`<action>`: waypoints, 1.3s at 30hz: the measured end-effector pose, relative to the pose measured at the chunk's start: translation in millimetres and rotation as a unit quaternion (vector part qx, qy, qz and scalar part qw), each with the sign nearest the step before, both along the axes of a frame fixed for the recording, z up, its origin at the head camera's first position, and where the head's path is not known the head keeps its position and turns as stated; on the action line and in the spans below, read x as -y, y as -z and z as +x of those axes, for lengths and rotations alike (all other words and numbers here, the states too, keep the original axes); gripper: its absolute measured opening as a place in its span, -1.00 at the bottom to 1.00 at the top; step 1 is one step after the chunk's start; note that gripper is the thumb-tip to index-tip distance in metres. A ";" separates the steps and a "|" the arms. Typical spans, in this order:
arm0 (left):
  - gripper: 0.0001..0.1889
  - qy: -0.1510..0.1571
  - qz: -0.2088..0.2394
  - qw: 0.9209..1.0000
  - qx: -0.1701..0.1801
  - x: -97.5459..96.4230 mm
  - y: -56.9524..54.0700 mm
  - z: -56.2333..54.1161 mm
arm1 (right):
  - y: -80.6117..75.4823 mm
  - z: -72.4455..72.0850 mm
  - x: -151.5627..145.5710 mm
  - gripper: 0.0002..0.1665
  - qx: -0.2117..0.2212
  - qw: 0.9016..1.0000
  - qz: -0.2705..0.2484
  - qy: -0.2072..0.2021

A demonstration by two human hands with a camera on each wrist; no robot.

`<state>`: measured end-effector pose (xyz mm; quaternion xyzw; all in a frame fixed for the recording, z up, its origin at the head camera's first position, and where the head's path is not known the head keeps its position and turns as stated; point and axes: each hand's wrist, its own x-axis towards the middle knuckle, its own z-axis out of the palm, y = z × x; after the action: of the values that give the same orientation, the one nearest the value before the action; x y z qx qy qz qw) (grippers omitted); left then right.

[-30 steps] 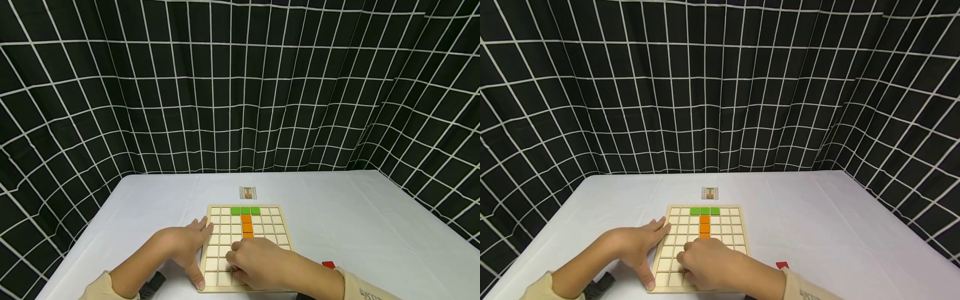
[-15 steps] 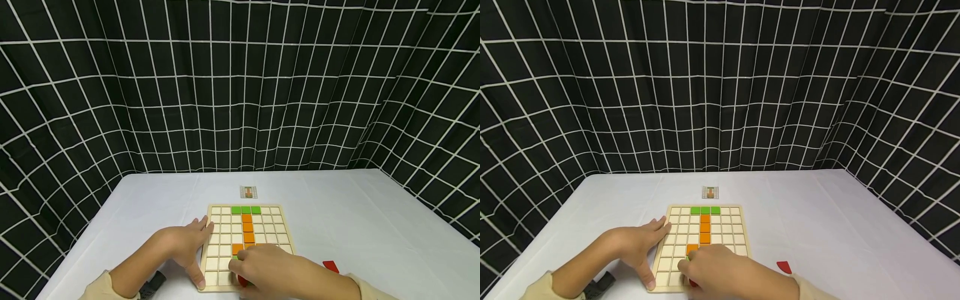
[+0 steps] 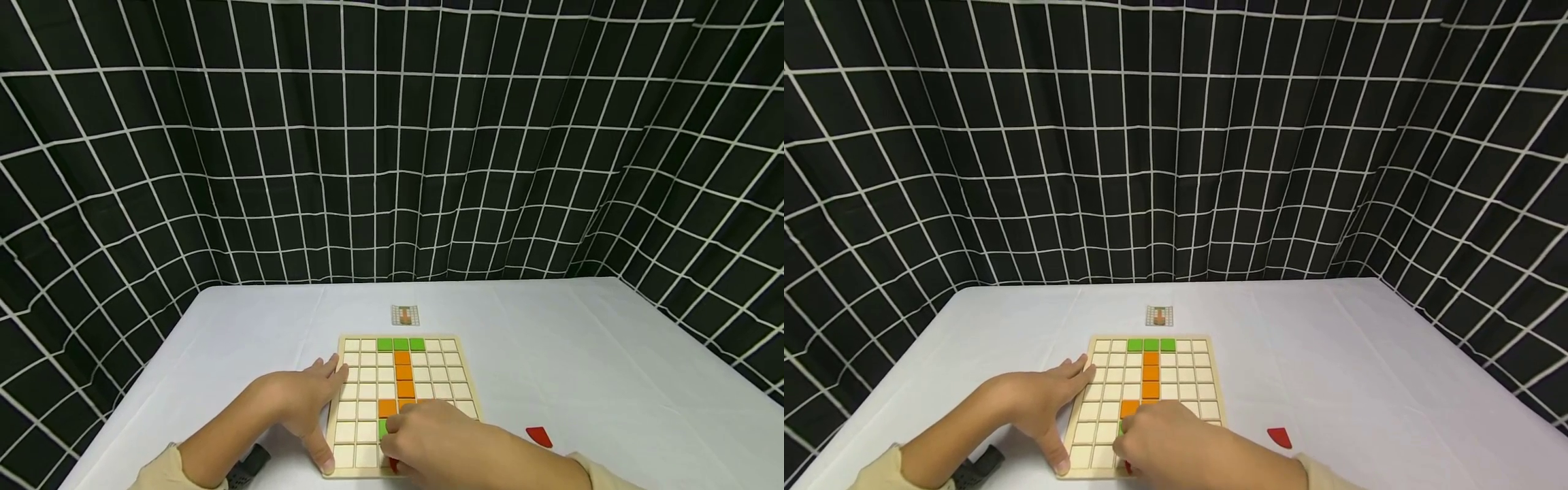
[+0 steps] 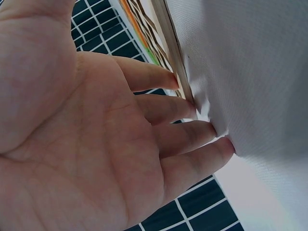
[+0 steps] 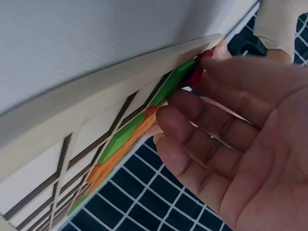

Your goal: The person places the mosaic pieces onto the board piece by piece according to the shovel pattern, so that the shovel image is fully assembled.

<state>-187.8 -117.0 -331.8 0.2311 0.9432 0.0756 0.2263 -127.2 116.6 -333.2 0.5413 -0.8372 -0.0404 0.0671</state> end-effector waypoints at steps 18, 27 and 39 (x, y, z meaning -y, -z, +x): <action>0.53 0.000 0.000 1.000 -0.004 0.6 0.1 0.1 | -0.6 2.1 9.0 -0.82 0.032 0.999 -0.007 0.027; 0.52 0.000 -0.002 1.000 -0.003 0.7 -0.6 0.9 | -2.2 -0.7 13.1 -0.76 0.039 0.999 -0.003 0.019; 0.52 0.003 -0.006 1.000 -0.001 -0.7 -2.5 0.9 | -2.6 2.4 12.7 -0.75 0.021 0.999 0.029 0.005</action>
<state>-186.9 -116.3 -329.3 0.2322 0.9434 0.0690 0.2267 -124.8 103.9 -330.5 0.5398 -0.8394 -0.0537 0.0336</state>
